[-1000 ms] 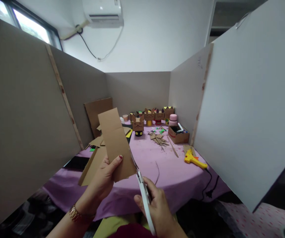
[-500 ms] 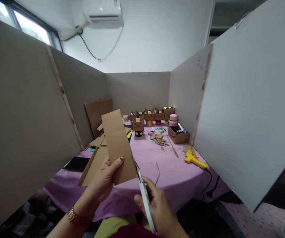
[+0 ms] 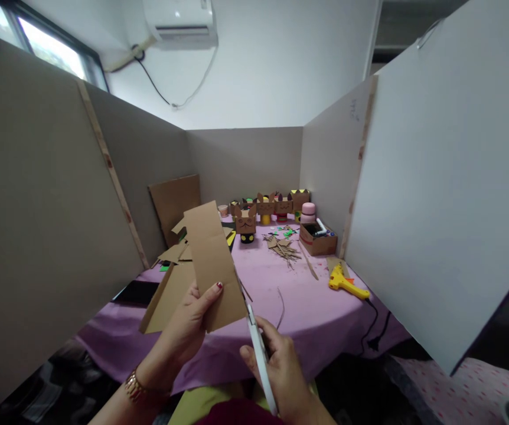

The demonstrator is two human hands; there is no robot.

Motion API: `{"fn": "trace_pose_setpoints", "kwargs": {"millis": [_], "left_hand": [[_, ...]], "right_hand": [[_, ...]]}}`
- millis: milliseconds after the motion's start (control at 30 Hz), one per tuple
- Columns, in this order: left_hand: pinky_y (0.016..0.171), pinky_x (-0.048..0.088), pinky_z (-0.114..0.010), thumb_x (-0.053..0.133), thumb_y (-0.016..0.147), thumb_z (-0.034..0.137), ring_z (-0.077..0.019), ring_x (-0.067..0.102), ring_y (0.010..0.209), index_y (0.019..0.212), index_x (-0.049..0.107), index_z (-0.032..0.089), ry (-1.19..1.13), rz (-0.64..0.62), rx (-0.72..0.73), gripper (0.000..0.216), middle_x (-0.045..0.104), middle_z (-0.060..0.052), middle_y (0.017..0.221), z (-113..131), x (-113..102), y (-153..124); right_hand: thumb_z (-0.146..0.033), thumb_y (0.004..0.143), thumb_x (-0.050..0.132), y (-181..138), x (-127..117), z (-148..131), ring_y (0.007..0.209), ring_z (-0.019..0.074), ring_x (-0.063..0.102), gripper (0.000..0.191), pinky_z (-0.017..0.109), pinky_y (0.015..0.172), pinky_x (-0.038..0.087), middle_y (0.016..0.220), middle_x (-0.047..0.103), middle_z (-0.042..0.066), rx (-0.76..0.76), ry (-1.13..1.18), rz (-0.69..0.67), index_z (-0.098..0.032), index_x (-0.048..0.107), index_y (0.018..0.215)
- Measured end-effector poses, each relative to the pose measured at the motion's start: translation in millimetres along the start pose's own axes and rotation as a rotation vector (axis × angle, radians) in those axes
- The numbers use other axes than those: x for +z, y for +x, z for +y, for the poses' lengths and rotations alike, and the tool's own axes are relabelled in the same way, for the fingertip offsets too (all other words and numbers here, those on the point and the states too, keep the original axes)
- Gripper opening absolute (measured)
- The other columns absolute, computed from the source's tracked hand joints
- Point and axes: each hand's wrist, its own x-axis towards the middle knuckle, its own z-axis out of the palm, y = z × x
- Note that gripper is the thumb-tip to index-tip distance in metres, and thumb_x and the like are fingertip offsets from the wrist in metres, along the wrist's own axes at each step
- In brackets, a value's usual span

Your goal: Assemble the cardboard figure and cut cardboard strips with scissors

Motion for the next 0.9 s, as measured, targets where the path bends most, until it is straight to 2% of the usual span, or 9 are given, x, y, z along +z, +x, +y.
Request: {"fn": "trace_pose_setpoints", "kwargs": {"millis": [167,300,500,633,900], "left_hand": [[0.068,0.051,-0.028,0.065,0.072,0.025,-0.0192,0.065,0.081,0.122,0.048,0.024,0.038,-0.037,-0.022,0.053,0.069,-0.005,0.102,0.9,2.7,-2.7],[0.069,0.051,-0.027,0.064,0.073,0.023,-0.0178,0.065,0.083,0.124,0.045,0.025,0.020,-0.036,-0.016,0.054,0.069,-0.005,0.103,-3.5,2.9,-2.7],[0.068,0.051,-0.027,0.063,0.074,0.023,-0.0179,0.065,0.082,0.125,0.043,0.025,0.012,-0.048,-0.031,0.055,0.069,-0.005,0.103,-6.6,1.0,-1.7],[0.068,0.050,-0.027,0.062,0.075,0.023,-0.0187,0.064,0.086,0.127,0.041,0.026,0.039,-0.064,-0.022,0.056,0.067,-0.005,0.107,-4.7,1.3,-4.1],[0.066,0.051,-0.027,0.062,0.075,0.024,-0.0190,0.065,0.081,0.129,0.039,0.025,0.051,-0.070,-0.065,0.058,0.068,-0.006,0.104,-12.4,1.2,-7.2]], "right_hand": [[-0.037,0.079,0.057,4.8,-4.5,-8.9,0.058,0.0123,0.045,0.036,0.021,0.056,0.042,0.067,0.048,-0.003,-0.011,0.104,-0.056,-0.018,0.052,0.108],[-0.036,0.078,0.058,4.5,-6.4,-11.7,0.058,0.0120,0.045,0.033,0.021,0.057,0.042,0.066,0.048,-0.004,0.008,0.118,-0.046,-0.017,0.054,0.105],[-0.035,0.080,0.057,-0.2,-1.6,-9.8,0.070,0.0160,0.054,0.029,0.023,0.066,0.045,0.075,0.059,0.001,0.015,0.167,-0.033,-0.017,0.055,0.102],[-0.034,0.080,0.058,1.2,-1.3,-7.9,0.065,0.0143,0.051,0.033,0.023,0.062,0.044,0.072,0.055,-0.001,0.027,0.186,-0.019,-0.017,0.052,0.108],[-0.031,0.078,0.062,3.5,-6.1,-9.9,0.066,0.0153,0.052,0.032,0.026,0.068,0.045,0.072,0.057,-0.001,0.040,0.191,-0.025,-0.019,0.055,0.106]]}}
